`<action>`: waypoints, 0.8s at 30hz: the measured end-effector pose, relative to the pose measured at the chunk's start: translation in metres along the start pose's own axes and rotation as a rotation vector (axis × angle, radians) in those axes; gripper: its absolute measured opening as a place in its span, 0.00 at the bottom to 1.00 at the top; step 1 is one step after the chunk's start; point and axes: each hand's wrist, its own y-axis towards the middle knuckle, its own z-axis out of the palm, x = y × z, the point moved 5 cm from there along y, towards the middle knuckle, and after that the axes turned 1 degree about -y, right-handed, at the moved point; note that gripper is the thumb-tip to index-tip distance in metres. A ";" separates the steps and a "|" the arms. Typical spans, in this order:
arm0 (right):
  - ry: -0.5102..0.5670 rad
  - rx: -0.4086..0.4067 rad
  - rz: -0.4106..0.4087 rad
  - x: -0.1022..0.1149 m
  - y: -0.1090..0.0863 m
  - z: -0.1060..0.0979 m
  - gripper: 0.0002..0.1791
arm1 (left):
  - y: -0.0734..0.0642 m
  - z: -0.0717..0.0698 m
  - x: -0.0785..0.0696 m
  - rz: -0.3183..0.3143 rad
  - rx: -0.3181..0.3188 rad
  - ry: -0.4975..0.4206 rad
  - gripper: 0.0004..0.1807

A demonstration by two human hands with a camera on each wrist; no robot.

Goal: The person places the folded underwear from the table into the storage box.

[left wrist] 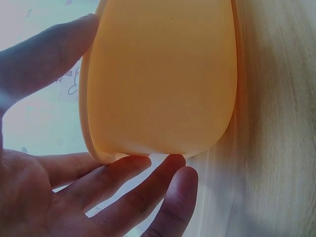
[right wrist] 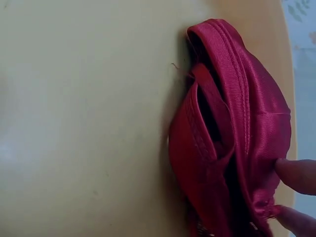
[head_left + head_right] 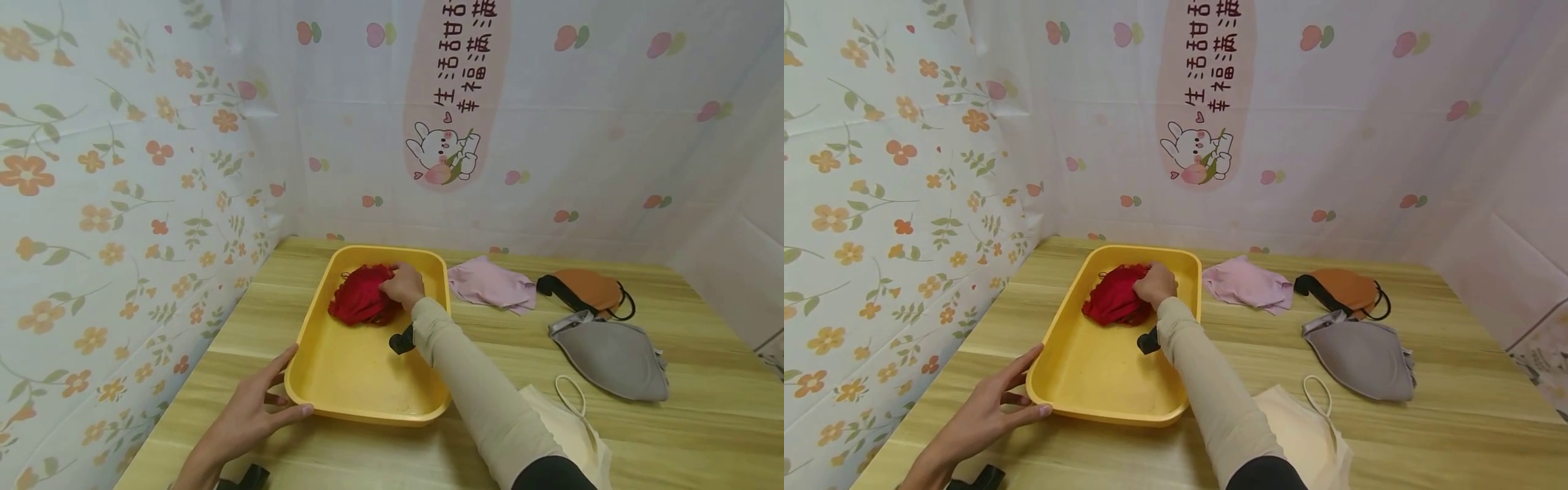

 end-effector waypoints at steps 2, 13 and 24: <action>-0.047 0.013 -0.009 0.001 -0.001 -0.001 0.33 | 0.000 0.001 -0.001 -0.005 0.003 0.001 0.54; -0.179 0.093 -0.077 0.016 0.001 -0.015 0.33 | -0.002 0.001 0.001 -0.013 -0.001 0.012 0.53; -0.173 0.143 -0.156 0.033 -0.002 -0.040 0.27 | -0.001 0.002 0.002 -0.033 -0.004 0.029 0.53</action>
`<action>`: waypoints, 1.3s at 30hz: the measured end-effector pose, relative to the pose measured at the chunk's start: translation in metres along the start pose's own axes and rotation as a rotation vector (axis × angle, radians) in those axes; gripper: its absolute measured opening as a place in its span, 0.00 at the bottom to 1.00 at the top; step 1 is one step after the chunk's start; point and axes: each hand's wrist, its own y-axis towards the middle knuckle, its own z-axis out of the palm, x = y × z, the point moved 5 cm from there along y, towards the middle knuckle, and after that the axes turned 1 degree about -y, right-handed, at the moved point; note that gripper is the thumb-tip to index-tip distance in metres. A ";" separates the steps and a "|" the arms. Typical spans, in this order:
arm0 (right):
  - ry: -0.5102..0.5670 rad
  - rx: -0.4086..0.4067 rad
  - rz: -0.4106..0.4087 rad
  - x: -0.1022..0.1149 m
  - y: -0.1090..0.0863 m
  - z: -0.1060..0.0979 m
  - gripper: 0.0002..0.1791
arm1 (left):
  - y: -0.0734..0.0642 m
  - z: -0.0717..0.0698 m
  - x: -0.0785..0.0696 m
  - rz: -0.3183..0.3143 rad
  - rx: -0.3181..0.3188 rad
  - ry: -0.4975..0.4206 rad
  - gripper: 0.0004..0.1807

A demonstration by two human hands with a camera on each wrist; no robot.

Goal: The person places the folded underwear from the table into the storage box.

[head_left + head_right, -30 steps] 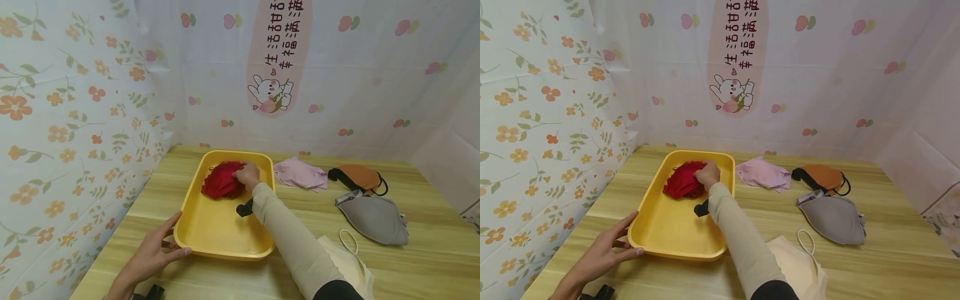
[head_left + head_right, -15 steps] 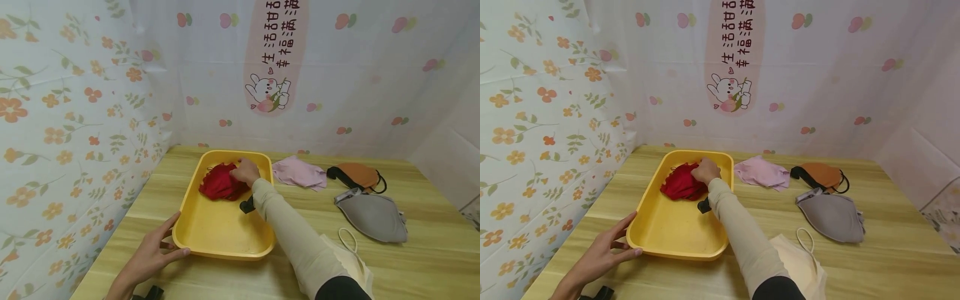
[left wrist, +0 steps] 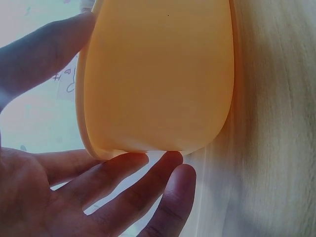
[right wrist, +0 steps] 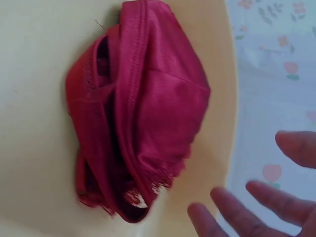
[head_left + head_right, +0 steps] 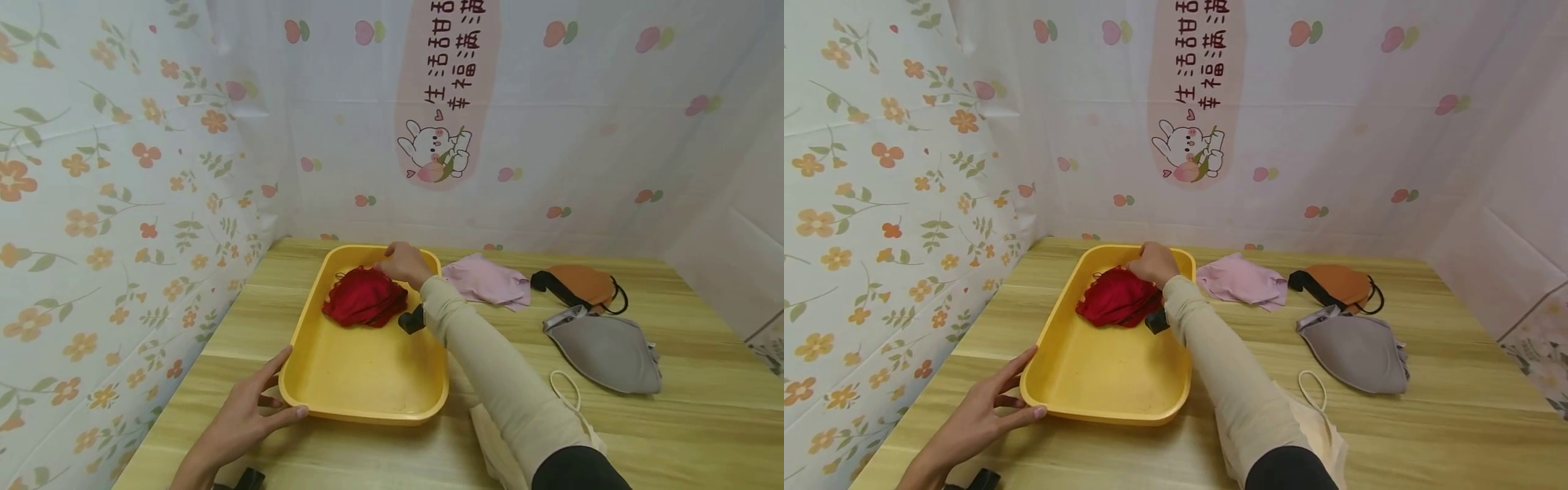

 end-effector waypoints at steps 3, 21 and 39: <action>-0.020 0.028 -0.019 0.005 -0.003 -0.006 0.23 | 0.000 0.000 0.000 0.006 0.001 -0.010 0.53; 0.028 0.200 -0.378 0.025 -0.048 -0.062 0.14 | -0.001 0.001 0.000 0.011 0.005 -0.010 0.53; -0.053 0.174 -0.525 -0.025 -0.118 -0.084 0.12 | -0.002 0.001 0.000 0.035 0.004 -0.010 0.53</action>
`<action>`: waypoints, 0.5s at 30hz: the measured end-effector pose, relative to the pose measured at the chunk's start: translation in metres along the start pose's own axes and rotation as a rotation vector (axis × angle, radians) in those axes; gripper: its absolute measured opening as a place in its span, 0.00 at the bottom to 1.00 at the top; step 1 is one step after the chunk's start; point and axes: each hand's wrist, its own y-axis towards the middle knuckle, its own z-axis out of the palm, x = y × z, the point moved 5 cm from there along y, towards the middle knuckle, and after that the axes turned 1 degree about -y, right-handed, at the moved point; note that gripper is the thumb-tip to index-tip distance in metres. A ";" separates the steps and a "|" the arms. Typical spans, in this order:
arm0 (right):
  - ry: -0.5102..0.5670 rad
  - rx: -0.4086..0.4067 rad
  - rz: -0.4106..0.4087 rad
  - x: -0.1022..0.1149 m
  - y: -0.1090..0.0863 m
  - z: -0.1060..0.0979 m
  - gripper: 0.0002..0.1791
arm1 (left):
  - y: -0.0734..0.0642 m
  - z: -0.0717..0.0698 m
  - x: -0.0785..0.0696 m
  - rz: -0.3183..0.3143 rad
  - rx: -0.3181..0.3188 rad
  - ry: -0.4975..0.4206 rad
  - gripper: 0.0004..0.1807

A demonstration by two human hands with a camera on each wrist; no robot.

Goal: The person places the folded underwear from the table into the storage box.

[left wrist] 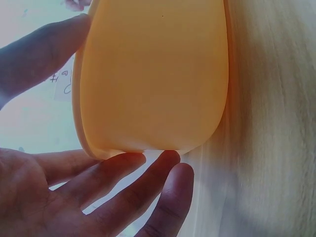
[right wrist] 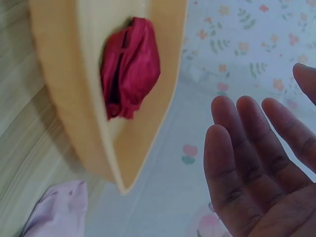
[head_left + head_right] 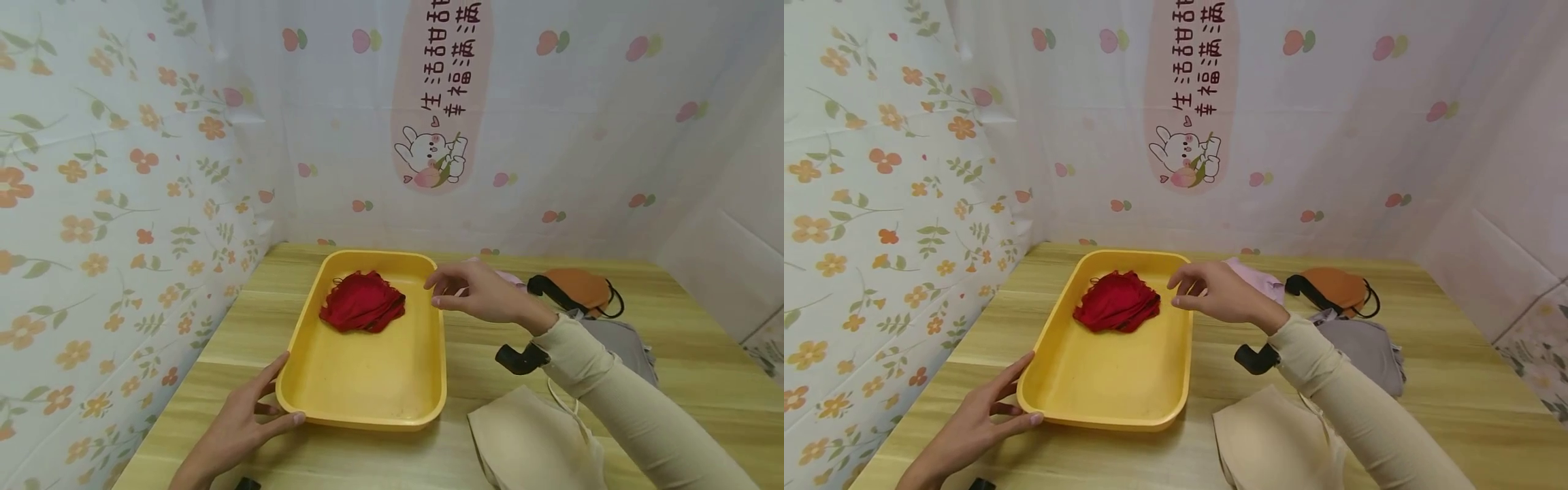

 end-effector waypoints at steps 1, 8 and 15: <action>-0.002 -0.003 -0.001 -0.002 -0.003 0.000 0.12 | 0.000 0.000 0.000 -0.001 0.001 -0.005 0.52; 0.002 0.050 0.026 -0.016 -0.031 0.003 0.10 | 0.000 0.002 0.002 -0.004 0.006 -0.015 0.52; -0.022 0.134 0.007 -0.042 -0.056 0.025 0.09 | 0.000 0.000 0.002 -0.028 0.007 -0.015 0.52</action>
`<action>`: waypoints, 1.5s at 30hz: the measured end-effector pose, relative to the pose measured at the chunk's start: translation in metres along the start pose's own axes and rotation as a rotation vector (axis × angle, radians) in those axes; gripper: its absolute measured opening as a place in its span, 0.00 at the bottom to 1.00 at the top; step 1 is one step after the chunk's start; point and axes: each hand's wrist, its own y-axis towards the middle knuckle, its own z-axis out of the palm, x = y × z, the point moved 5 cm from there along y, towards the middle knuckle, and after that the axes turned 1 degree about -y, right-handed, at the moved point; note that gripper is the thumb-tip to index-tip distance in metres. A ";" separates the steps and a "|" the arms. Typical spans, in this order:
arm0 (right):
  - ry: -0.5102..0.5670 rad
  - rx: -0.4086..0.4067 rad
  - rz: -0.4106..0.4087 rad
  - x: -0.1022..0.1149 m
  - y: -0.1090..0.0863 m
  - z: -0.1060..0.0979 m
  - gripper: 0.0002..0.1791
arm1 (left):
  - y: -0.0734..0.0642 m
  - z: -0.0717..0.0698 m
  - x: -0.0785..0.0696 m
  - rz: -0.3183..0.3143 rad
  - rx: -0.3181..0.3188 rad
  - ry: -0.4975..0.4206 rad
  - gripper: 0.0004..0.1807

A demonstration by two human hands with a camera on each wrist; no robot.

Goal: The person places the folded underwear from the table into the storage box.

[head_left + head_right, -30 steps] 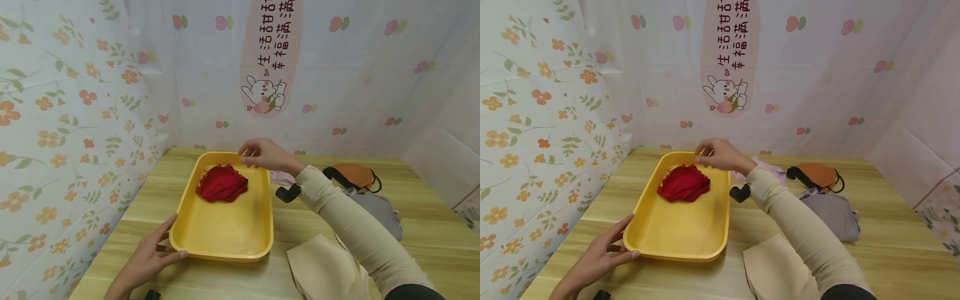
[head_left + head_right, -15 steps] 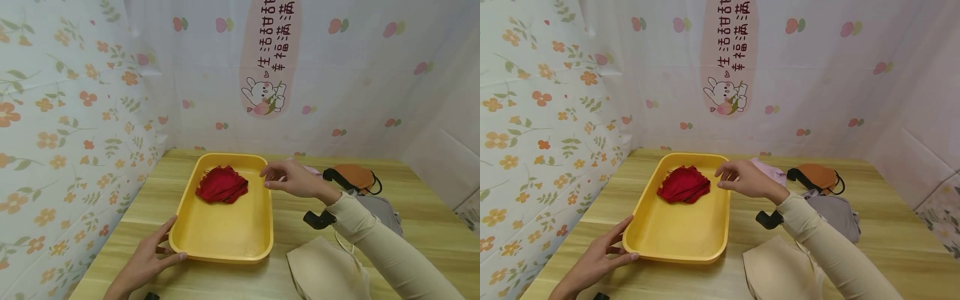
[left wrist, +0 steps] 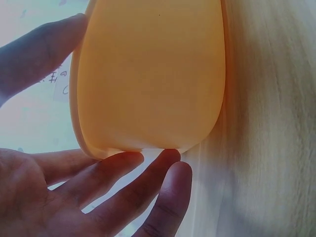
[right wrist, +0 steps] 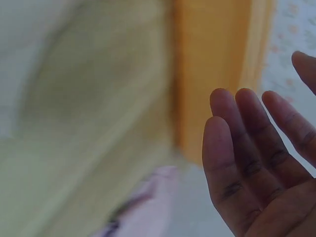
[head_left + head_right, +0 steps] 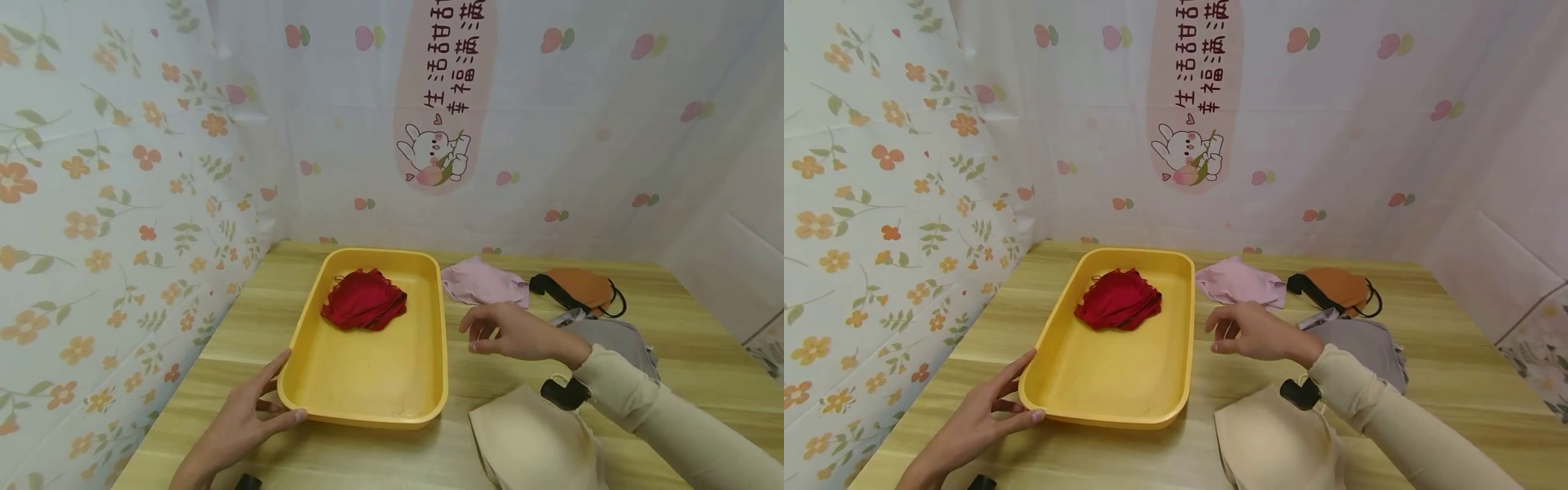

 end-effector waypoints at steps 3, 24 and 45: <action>0.010 0.053 0.013 -0.013 -0.009 0.012 0.10 | 0.001 -0.001 0.000 0.004 0.000 0.003 0.53; -0.031 0.302 0.005 -0.035 -0.067 0.037 0.41 | -0.001 0.000 0.001 0.014 -0.013 0.004 0.53; -0.272 0.171 -0.090 -0.032 -0.092 0.054 0.55 | -0.002 0.003 0.002 0.018 -0.031 0.006 0.53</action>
